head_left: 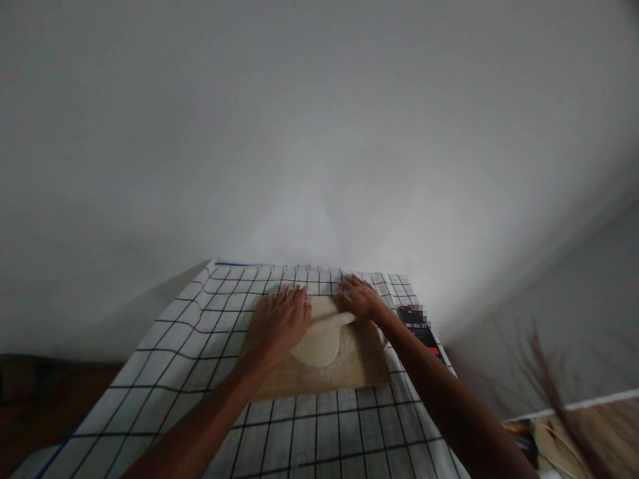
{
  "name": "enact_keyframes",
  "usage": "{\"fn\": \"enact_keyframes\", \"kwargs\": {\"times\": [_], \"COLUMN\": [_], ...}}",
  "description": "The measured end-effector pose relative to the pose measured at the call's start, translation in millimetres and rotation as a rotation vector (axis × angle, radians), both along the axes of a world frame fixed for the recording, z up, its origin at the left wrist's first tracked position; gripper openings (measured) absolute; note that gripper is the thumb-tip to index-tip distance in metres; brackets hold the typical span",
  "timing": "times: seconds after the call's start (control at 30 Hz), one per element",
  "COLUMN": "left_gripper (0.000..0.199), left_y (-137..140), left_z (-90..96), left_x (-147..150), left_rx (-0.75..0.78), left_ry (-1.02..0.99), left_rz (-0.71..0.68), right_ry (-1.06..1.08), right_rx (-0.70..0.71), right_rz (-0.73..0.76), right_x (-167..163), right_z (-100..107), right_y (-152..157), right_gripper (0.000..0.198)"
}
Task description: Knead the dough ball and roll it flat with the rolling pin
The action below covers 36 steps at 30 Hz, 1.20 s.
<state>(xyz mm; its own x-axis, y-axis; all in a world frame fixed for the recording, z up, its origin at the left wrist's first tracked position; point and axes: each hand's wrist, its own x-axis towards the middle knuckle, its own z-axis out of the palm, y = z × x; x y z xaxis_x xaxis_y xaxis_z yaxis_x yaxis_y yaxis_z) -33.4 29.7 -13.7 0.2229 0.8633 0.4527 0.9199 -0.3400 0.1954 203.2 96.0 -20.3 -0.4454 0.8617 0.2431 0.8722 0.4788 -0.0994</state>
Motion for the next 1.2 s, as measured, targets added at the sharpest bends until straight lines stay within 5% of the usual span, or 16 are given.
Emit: {"fn": "enact_keyframes", "kwargs": {"times": [0.23, 0.47, 0.63, 0.93, 1.2], "left_gripper": [0.045, 0.050, 0.053, 0.039, 0.036], "left_y": [-31.6, -77.8, -86.1, -28.7, 64.6], "left_z": [-13.0, -17.4, -22.2, -13.2, -9.3], "left_x": [12.6, 14.0, 12.1, 9.1, 11.9], "left_rx": [0.028, 0.075, 0.110, 0.159, 0.082], "left_ry": [-0.104, 0.010, 0.058, 0.021, 0.077], "left_rz": [-0.092, -0.161, -0.192, -0.129, -0.271], "right_ry": [0.049, 0.144, 0.162, 0.176, 0.238], "right_rx": [-0.037, 0.025, 0.068, 0.049, 0.088], "right_rz": [-0.161, -0.145, -0.053, -0.150, -0.196], "right_x": [12.9, 22.2, 26.7, 7.6, -1.6], "right_z": [-5.4, -13.0, -10.1, 3.1, 2.4], "right_y": [-65.3, -144.5, -151.0, -86.0, -98.8], "right_gripper": [0.046, 0.047, 0.044, 0.041, 0.034]}}
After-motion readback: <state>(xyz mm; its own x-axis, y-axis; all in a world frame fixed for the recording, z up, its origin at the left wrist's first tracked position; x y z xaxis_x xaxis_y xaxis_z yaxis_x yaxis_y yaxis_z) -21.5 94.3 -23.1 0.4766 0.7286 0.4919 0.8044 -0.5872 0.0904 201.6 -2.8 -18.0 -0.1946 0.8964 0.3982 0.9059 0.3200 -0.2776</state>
